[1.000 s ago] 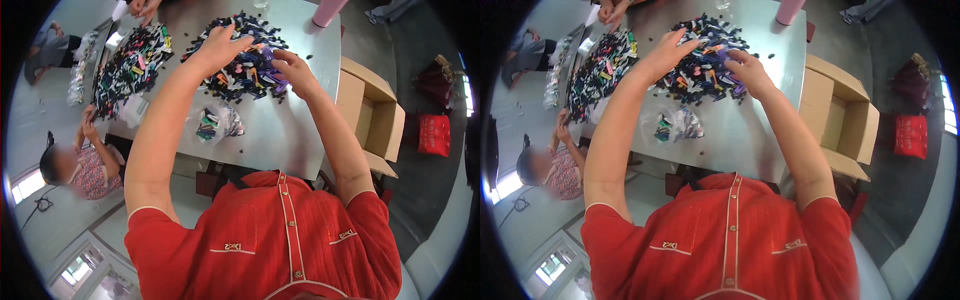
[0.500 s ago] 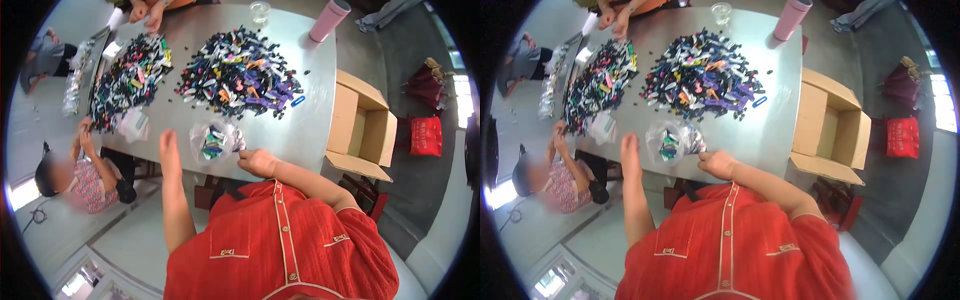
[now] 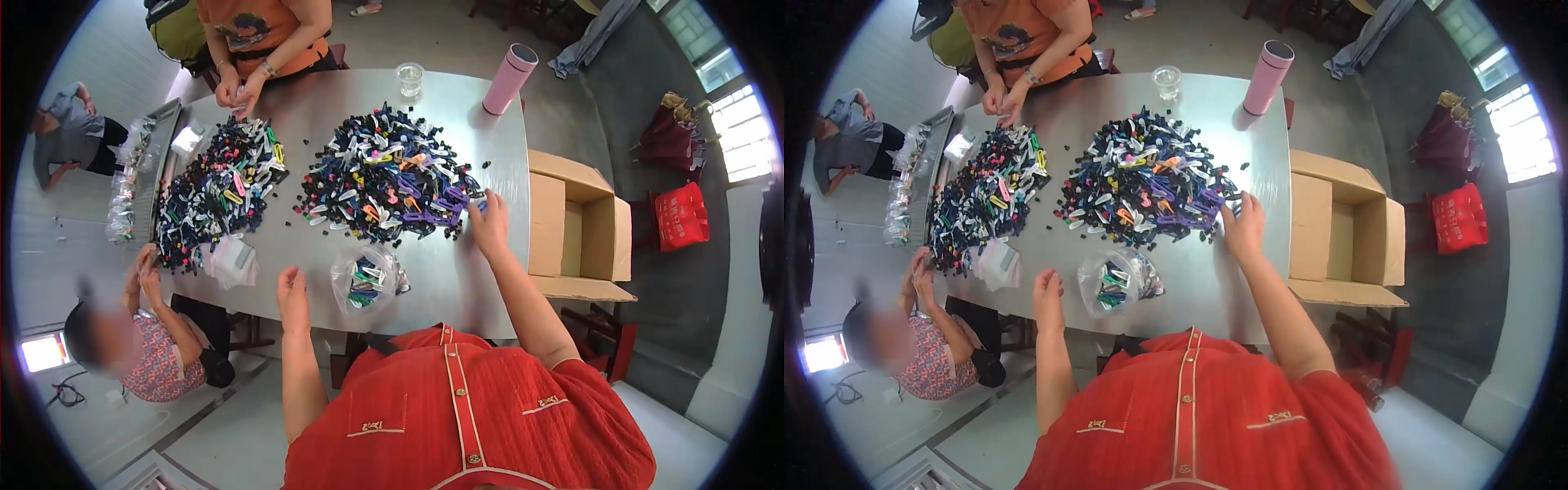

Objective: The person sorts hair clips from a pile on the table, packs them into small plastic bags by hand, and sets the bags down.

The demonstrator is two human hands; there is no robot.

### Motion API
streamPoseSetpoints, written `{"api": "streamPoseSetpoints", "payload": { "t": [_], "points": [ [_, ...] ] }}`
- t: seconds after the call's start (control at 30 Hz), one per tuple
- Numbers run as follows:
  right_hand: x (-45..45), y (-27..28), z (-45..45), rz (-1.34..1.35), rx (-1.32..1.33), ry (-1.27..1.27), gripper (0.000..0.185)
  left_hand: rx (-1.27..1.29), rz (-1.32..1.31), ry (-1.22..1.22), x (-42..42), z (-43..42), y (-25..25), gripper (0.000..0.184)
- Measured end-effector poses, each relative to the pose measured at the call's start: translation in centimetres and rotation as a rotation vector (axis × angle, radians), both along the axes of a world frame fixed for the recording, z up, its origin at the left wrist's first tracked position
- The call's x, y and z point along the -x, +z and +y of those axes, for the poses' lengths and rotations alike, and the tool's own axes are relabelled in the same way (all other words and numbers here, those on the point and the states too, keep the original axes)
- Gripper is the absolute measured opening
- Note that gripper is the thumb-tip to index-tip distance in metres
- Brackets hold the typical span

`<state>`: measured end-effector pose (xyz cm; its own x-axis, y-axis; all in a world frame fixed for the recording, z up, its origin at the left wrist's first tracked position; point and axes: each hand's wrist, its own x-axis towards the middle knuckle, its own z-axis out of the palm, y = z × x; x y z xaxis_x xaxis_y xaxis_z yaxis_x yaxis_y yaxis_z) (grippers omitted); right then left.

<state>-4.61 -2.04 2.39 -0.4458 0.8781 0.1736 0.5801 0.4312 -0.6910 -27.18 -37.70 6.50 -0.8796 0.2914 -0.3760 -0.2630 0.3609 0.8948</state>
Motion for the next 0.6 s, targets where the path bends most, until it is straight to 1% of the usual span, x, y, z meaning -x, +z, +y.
{"api": "streamPoseSetpoints", "payload": {
  "t": [0.07, 0.1, 0.2, 0.27, 0.33, 0.37, 0.4, 0.47, 0.5, 0.53, 0.57, 0.6],
  "points": [
    [0.3, -1.1, -0.4, -0.26, 0.133, -0.146, 0.061, 0.01, 0.011, -0.027, 0.7, 0.7, -0.1, 0.038],
    [0.9, -2.1, -0.8, -0.294, 0.097, -0.137, 0.063, 0.008, 0.009, -0.032, 1.1, 0.9, -0.4, 0.038],
    [5.1, -0.8, -2.7, -0.271, 0.128, -0.15, 0.061, 0.0, -0.023, -0.06, 2.4, 1.6, -1.4, 0.039],
    [7.7, -0.2, -2.7, -0.231, 0.149, -0.152, 0.063, 0.003, -0.024, -0.085, 3.3, 2.3, -1.4, 0.04],
    [10.0, 1.7, -2.4, -0.09, 0.381, -0.22, 0.059, -0.002, -0.015, -0.09, 4.2, 3.1, -1.2, 0.042],
    [10.9, 0.2, -2.1, 0.014, 0.316, -0.281, 0.054, -0.006, -0.016, -0.098, 4.6, 3.6, -1.2, 0.043],
    [11.4, 0.4, -1.5, 0.014, 0.314, -0.283, 0.054, -0.007, -0.017, -0.1, 5.0, 4.1, -1.1, 0.043],
    [12.1, 0.8, -0.3, 0.129, 0.582, -0.176, 0.042, -0.013, 0.043, -0.16, 5.9, 5.3, -1.0, 0.047],
    [12.9, -0.1, -0.3, 0.22, 0.566, -0.194, 0.034, -0.014, 0.037, -0.163, 6.4, 6.0, -1.5, 0.047],
    [13.8, 1.8, -1.2, 0.213, 0.567, -0.199, 0.034, -0.022, 0.082, -0.184, 7.0, 6.9, -2.2, 0.051],
    [14.6, 3.8, -2.0, 0.331, 0.724, -0.124, 0.027, -0.028, 0.125, -0.207, 7.5, 7.6, -2.9, 0.054],
    [15.4, 5.9, -3.0, 0.454, 0.877, -0.053, 0.019, -0.025, 0.115, -0.218, 8.0, 8.4, -3.1, 0.054]
  ]
}}
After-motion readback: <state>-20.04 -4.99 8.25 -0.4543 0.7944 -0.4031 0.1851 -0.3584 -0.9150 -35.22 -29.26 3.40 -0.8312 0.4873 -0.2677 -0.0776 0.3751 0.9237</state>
